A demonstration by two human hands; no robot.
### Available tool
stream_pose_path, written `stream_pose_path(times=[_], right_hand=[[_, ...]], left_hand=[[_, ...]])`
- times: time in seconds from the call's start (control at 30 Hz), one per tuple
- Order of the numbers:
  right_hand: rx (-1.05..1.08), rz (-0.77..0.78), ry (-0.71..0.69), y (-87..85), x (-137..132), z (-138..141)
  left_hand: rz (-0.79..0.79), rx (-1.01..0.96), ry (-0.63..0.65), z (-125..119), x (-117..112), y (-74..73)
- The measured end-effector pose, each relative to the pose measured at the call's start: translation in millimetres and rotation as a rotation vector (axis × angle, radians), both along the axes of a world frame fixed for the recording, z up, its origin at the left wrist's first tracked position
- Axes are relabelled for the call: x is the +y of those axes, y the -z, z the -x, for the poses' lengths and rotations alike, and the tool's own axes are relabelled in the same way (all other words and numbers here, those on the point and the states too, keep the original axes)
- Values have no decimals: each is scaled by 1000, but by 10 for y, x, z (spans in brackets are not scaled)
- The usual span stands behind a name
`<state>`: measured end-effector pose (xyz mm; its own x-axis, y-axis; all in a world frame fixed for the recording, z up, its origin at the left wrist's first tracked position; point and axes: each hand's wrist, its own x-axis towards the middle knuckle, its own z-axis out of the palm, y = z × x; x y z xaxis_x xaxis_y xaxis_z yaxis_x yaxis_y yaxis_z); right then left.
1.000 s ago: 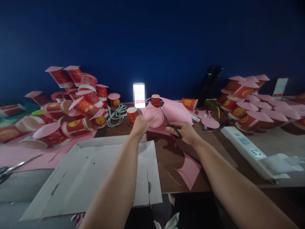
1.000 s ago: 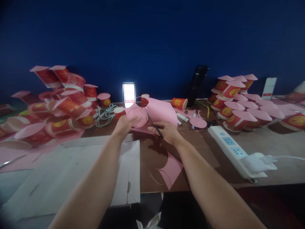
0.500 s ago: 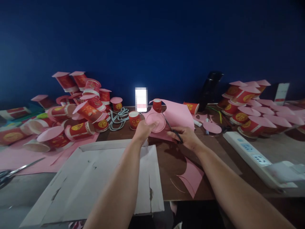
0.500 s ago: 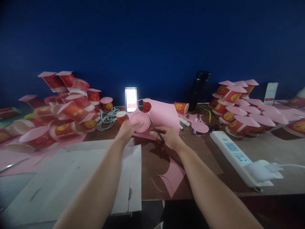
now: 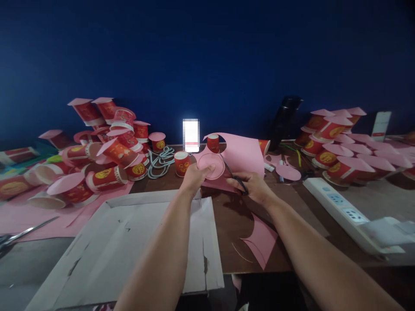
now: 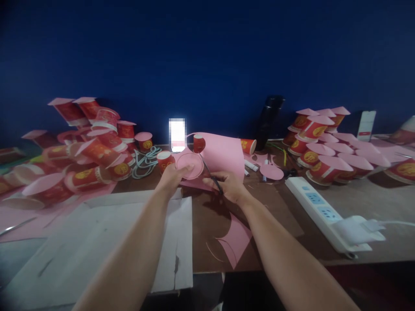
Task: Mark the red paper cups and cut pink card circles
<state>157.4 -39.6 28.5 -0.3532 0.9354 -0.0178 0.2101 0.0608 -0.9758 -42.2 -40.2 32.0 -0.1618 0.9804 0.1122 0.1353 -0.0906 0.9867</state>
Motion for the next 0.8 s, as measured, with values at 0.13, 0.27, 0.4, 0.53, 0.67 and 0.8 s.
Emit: stream_pose_path(times=[0.13, 0.27, 0.4, 0.53, 0.67, 0.8], right_hand=[[5, 10, 3, -28, -14, 8], [17, 13, 7, -45, -23, 12], [32, 5, -4, -10, -6, 7], [48, 3, -19, 28, 15, 2], [46, 7, -7, 10, 6, 6], [20, 8, 11, 3, 2, 3]], left_hand=[[-22, -64, 47, -15, -10, 1], [-35, -75, 42, -10, 3, 25], [-16, -99, -6, 1, 22, 40], [-18, -75, -10, 15, 35, 57], [-38, -49, 23, 24, 43, 75], [-41, -45, 6, 10, 26, 40]])
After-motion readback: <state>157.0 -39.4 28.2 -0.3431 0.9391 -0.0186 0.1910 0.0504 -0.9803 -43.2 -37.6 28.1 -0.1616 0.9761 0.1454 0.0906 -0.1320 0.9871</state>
